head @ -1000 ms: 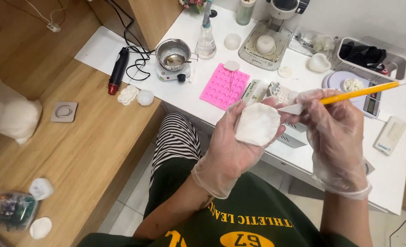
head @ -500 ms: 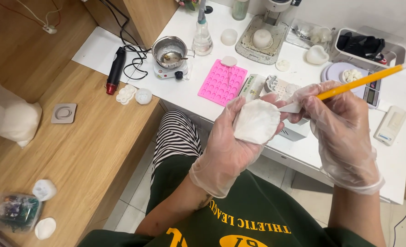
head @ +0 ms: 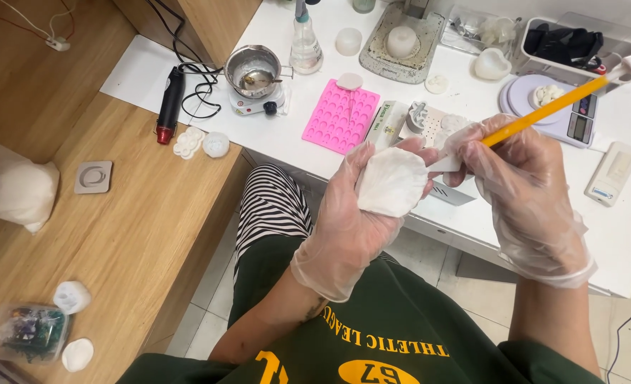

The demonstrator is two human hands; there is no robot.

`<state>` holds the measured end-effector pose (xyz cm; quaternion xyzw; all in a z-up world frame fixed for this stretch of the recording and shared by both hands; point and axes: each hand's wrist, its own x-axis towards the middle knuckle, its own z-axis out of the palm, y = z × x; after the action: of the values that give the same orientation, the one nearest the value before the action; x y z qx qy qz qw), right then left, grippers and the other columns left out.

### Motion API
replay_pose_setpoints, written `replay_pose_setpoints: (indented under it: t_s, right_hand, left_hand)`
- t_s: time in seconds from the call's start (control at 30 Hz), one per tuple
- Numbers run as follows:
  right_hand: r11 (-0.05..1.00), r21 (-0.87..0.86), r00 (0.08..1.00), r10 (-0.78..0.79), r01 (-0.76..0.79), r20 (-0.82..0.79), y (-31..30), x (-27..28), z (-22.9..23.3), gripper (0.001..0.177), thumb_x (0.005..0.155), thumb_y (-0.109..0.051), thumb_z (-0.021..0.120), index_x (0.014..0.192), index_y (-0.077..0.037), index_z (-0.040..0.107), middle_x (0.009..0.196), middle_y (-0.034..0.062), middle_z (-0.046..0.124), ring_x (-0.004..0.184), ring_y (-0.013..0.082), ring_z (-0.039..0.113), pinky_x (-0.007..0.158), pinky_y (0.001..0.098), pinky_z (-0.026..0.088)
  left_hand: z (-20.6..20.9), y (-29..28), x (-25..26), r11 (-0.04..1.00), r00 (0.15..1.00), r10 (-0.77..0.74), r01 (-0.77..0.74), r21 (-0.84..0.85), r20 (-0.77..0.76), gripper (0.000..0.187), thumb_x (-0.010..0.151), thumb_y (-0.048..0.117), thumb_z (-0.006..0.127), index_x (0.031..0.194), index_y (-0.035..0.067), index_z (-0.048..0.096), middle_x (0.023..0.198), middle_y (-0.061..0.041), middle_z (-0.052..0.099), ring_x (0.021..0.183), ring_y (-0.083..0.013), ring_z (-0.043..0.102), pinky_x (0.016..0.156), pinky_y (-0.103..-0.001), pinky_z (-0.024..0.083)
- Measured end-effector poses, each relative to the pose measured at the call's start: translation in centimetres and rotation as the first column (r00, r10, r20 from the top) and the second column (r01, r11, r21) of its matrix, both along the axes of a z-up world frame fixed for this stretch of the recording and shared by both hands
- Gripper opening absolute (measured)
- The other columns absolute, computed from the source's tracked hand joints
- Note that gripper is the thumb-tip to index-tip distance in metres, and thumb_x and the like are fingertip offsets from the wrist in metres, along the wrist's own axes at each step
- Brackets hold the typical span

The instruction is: The person is shaping and assembling wax components, likely for candle or soap making, using modeling tools.

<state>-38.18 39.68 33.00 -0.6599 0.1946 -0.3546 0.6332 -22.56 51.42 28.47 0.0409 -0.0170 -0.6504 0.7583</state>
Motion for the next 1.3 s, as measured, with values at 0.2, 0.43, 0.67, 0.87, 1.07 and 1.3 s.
replay_pose_setpoints:
  t_s: [0.2, 0.43, 0.67, 0.87, 1.07, 1.3]
  right_hand:
    - [1.0, -0.009, 1.0, 0.004, -0.004, 0.015, 0.6, 0.0, -0.2, 0.006, 0.108, 0.001, 0.06, 0.113, 0.0, 0.064, 0.104, 0.0115, 0.069, 0.09, 0.0157, 0.069, 0.079, 0.0298, 0.061]
    - [1.0, -0.002, 0.999, -0.01, 0.01, 0.049, 1.3, 0.2, -0.8, 0.005, 0.109, 0.001, 0.06, 0.114, 0.0, 0.062, 0.102, 0.0103, 0.068, 0.092, 0.0154, 0.067, 0.08, 0.0294, 0.059]
    - [0.999, -0.028, 0.998, -0.035, 0.037, 0.061, 1.4, 0.4, -2.4, 0.006, 0.108, -0.001, 0.062, 0.114, 0.0, 0.061, 0.103, 0.0105, 0.068, 0.088, 0.0153, 0.066, 0.077, 0.0302, 0.059]
    - [0.996, 0.056, 0.995, -0.068, 0.065, 0.07, 1.9, 0.5, -2.2, 0.007, 0.109, -0.004, 0.063, 0.113, 0.002, 0.062, 0.099, 0.0112, 0.069, 0.086, 0.0156, 0.064, 0.077, 0.0304, 0.057]
    - [0.985, 0.146, 0.991, -0.107, 0.095, 0.082, 2.2, 0.5, -1.9, 0.008, 0.108, -0.006, 0.063, 0.112, 0.001, 0.061, 0.103, 0.0111, 0.069, 0.088, 0.014, 0.063, 0.076, 0.0293, 0.057]
    - [0.982, 0.154, 0.989, -0.119, 0.105, 0.083, 3.0, 0.9, -1.5, 0.009, 0.108, -0.008, 0.064, 0.111, 0.0, 0.061, 0.103, 0.0115, 0.069, 0.087, 0.014, 0.063, 0.076, 0.029, 0.056]
  left_hand:
    - [-0.4, -0.1, 0.0, 1.0, 0.999, 0.012, -0.012, -0.005, -0.033, 0.056, 0.118, 0.033, 0.031, 0.139, -0.015, 0.05, 0.131, -0.03, 0.062, 0.122, -0.0371, 0.062, 0.102, -0.047, 0.055]
    - [-0.5, -0.2, 0.2, 1.0, 1.0, 0.014, -0.014, -0.005, 0.0, 0.055, 0.116, 0.033, 0.034, 0.141, -0.012, 0.05, 0.132, -0.028, 0.061, 0.124, -0.0347, 0.062, 0.102, -0.043, 0.055]
    - [-0.7, -0.1, 0.3, 1.0, 0.999, 0.024, -0.024, -0.013, -0.021, 0.055, 0.116, 0.034, 0.035, 0.143, -0.011, 0.05, 0.135, -0.028, 0.061, 0.124, -0.0341, 0.062, 0.101, -0.041, 0.054]
    - [-0.6, -0.3, 0.2, 0.999, 0.999, 0.028, -0.027, 0.018, -0.017, 0.055, 0.116, 0.034, 0.035, 0.142, -0.011, 0.049, 0.134, -0.028, 0.061, 0.123, -0.0341, 0.062, 0.101, -0.041, 0.054]
    - [-1.0, -0.5, 0.2, 0.999, 1.0, 0.021, -0.022, -0.045, -0.015, 0.055, 0.116, 0.034, 0.036, 0.142, -0.012, 0.05, 0.135, -0.029, 0.06, 0.123, -0.0372, 0.061, 0.102, -0.041, 0.053]
    - [-0.8, -0.4, 0.0, 0.998, 0.997, 0.047, -0.049, -0.029, -0.068, 0.054, 0.116, 0.033, 0.035, 0.14, -0.013, 0.049, 0.134, -0.03, 0.059, 0.125, -0.0391, 0.06, 0.108, -0.043, 0.051]
